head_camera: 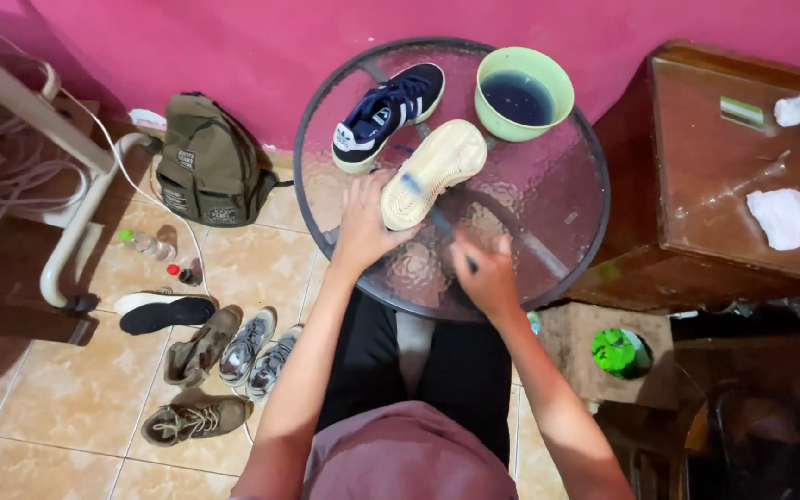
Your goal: Scrubbing the soles of sneakers using a toothbrush and soapy water on a glass table.
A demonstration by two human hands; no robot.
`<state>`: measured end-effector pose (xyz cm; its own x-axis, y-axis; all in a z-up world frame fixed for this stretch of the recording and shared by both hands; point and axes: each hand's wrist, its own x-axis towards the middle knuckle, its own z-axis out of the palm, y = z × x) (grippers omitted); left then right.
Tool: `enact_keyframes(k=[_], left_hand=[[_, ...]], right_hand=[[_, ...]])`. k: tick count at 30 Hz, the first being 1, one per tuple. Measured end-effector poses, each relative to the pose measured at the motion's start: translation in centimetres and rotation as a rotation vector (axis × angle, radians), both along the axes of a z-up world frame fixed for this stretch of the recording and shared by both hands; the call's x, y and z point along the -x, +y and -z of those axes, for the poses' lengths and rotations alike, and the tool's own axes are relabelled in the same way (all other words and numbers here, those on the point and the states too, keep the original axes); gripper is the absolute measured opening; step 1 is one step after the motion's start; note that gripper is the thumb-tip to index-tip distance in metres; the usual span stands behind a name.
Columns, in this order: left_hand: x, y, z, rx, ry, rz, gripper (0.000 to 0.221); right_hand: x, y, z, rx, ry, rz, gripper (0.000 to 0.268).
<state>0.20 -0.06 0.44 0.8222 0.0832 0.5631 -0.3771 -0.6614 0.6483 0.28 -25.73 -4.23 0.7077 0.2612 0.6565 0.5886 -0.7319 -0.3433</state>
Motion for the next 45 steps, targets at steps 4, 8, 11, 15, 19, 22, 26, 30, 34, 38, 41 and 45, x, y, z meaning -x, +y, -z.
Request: enact_keyframes(k=[4,8,11,15,19,22,26,30,34,38,41,45], left_hand=[[-0.5,0.1,0.0,0.011,0.031,0.022,0.094],[0.1,-0.2,-1.0,0.024,0.034,0.021,0.091],[0.3,-0.3,-1.5,0.018,0.038,0.027,0.091],[0.4,-0.5,-1.8,0.026,0.005,0.033,0.089],[0.1,-0.4,-1.3,0.01,-0.018,0.018,0.091],[0.0,-0.3,-0.5,0.02,-0.024,0.012,0.091],[-0.2,-0.2,-0.4,0.034,-0.005,-0.004,0.09],[-0.2,-0.1,0.0,0.046,0.007,0.004,0.09],[-0.5,0.1,0.0,0.043,0.025,0.0,0.091],[-0.1,0.0,-0.7,0.058,0.035,0.011,0.088],[-0.2,0.0,-0.4,0.048,0.063,0.008,0.091],[0.1,-0.1,-0.9,0.06,0.054,0.014,0.088]], right_hand=[[0.4,0.3,-1.1,0.039,-0.163,-0.169,0.031],[0.0,0.4,-1.4,0.034,-0.236,-0.084,0.027],[1.5,0.9,-1.5,0.111,-0.27,-0.171,0.038],[0.3,0.4,-1.3,-0.005,-0.218,-0.037,0.027],[1.0,0.7,-2.1,0.039,-0.239,-0.112,0.032],[0.3,0.0,-1.6,0.015,-0.21,-0.054,0.022],[1.6,0.7,-1.4,0.027,-0.199,-0.219,0.037],[-0.1,-1.0,0.3,-0.032,-0.178,0.006,0.02],[1.5,0.2,-1.0,0.003,-0.169,-0.103,0.035],[1.4,-0.5,-1.3,0.044,-0.14,0.024,0.029],[3.7,0.2,-1.0,-0.022,-0.065,-0.093,0.032],[1.3,-2.0,-1.5,0.081,-0.08,-0.009,0.027]])
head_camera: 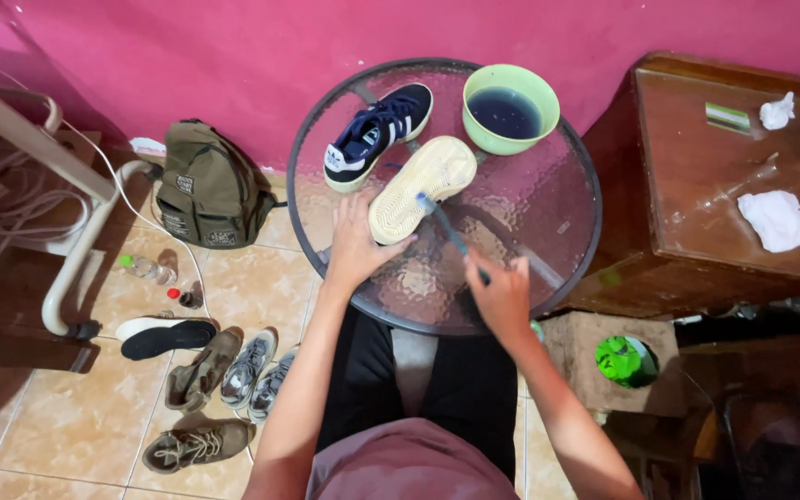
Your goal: Scrubbing the soles of sneakers using a toothbrush and soapy water on a glass table.
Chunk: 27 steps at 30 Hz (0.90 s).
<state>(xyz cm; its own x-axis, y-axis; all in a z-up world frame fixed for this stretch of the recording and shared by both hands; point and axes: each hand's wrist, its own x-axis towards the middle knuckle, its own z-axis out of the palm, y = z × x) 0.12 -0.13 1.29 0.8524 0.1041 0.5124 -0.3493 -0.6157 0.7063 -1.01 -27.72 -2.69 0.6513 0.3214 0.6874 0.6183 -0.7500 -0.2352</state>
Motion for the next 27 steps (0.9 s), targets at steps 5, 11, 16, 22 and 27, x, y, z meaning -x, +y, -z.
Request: enact_keyframes(k=[5,11,16,22,27], left_hand=[[-0.2,-0.1,-0.2,-0.017,-0.021,-0.012,0.09],[0.6,-0.6,-2.1,-0.051,-0.049,-0.024,0.087],[0.3,-0.4,-1.5,-0.023,-0.025,-0.022,0.088],[0.5,-0.5,-2.0,-0.024,-0.03,-0.02,0.088],[0.3,-0.6,-2.0,-0.008,-0.02,-0.022,0.09]], right_hand=[[2.0,1.3,0.6,-0.028,0.04,0.021,0.024],[-4.8,-1.0,0.8,0.054,-0.071,0.254,0.015],[-1.5,1.2,0.0,0.038,0.006,0.21,0.013],[-3.1,0.1,0.7,0.114,0.004,0.336,0.015],[-4.8,-0.4,1.4,0.16,-0.009,0.27,0.014]])
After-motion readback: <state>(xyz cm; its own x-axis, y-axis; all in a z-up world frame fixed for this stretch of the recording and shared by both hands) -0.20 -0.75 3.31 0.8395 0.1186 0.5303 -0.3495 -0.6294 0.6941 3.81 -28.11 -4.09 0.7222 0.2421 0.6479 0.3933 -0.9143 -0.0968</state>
